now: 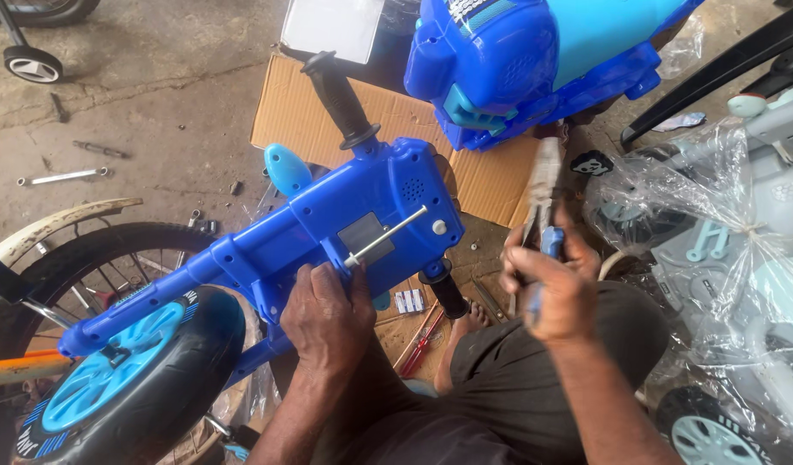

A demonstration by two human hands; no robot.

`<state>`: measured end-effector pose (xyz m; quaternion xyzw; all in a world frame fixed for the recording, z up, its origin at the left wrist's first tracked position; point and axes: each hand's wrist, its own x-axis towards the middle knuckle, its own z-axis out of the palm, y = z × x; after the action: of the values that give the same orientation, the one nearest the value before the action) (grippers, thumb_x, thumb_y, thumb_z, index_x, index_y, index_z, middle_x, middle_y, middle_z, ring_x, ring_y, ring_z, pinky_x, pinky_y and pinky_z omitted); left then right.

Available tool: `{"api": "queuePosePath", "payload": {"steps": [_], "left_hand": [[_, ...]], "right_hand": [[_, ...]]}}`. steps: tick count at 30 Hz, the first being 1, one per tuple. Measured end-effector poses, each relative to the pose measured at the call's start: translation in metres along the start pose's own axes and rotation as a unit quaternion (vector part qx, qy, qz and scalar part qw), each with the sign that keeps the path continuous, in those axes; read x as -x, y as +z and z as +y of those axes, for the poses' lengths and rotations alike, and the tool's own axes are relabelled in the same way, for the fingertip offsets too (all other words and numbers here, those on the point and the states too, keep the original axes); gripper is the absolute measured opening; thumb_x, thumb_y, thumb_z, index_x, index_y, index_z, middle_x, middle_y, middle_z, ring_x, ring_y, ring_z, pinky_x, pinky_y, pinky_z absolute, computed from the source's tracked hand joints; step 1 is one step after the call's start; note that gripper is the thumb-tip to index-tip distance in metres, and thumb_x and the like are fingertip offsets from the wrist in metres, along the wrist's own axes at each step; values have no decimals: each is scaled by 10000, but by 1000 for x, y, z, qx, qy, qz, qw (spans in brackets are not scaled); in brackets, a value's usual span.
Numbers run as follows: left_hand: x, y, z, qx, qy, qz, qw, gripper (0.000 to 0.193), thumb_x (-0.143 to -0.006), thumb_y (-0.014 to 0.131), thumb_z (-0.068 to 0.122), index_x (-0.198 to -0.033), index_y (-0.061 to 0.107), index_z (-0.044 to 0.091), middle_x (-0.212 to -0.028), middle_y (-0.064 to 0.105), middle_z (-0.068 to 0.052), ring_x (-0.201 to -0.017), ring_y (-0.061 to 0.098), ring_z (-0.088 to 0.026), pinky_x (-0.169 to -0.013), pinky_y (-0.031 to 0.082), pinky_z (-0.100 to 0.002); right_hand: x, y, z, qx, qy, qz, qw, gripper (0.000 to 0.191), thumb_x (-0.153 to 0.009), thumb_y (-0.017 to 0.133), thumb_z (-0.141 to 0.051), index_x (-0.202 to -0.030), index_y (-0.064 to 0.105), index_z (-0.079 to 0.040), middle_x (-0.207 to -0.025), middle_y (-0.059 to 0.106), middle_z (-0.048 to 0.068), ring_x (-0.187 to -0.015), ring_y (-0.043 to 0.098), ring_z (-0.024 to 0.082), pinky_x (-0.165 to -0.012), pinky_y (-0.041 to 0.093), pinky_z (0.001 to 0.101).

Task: The person assembles a blue plastic toy scooter by attaching the front fork and handlebar assembly to the main body. They use a screwdriver to tighten screws and secure the components together.

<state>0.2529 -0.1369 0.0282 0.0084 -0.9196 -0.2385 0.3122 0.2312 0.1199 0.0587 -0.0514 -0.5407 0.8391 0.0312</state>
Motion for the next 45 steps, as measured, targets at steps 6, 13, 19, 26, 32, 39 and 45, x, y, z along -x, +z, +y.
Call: {"api": "queuePosePath", "payload": {"steps": [6,13,19,26,32,39,45], "left_hand": [[-3,-2,1,-1,-12,2,1000,329,-925,777,205,-804,510,54,-704,542,-109,-513,552,-242,-422,428,-394],[-4,-4,1,9,-9,21,1000,324,-918,777,192,-805,506,54,-713,551,-116,-531,565,-279,-453,442,-416],[-8,-11,2,28,-26,7,999,328,-888,789,193,-797,510,47,-719,565,-124,-536,579,-301,-462,449,-434],[-10,-13,1,56,-35,-7,998,331,-868,808,185,-794,519,44,-730,578,-141,-563,602,-334,-494,467,-453],[-10,-18,-2,73,-57,-35,995,332,-859,807,193,-802,522,32,-760,617,-171,-602,628,-365,-532,487,-480],[-18,-32,7,97,-69,-122,985,313,-859,792,227,-808,551,33,-759,643,-183,-668,642,-407,-602,489,-519],[-17,-47,22,193,5,-280,940,274,-852,767,258,-873,602,41,-841,671,-183,-774,661,-416,-666,502,-533]], "right_hand": [[2,7,-2,191,44,-142,970,198,-764,733,-6,-955,700,31,-833,712,98,-582,637,150,-442,540,290],[5,24,-20,210,125,-194,950,533,-814,691,17,-1309,554,-129,-840,669,62,-591,597,135,-498,524,271],[-1,28,-7,143,-12,-77,987,326,-830,682,3,-1150,630,-37,-776,621,55,-602,587,131,-499,508,261],[31,-8,65,86,-10,2,996,296,-901,638,-18,-1190,634,-81,-884,669,57,-712,627,138,-557,540,301],[29,-17,119,192,87,136,968,279,-995,643,-95,-1272,623,-67,-1169,630,102,-1088,584,204,-907,500,377],[3,22,13,561,-514,-118,637,266,-958,728,-165,-1200,680,-67,-1272,668,130,-1270,583,278,-1096,434,486],[17,60,-38,685,-484,-280,468,231,-828,773,-81,-1053,769,-32,-862,705,76,-792,637,240,-686,495,412]]}}
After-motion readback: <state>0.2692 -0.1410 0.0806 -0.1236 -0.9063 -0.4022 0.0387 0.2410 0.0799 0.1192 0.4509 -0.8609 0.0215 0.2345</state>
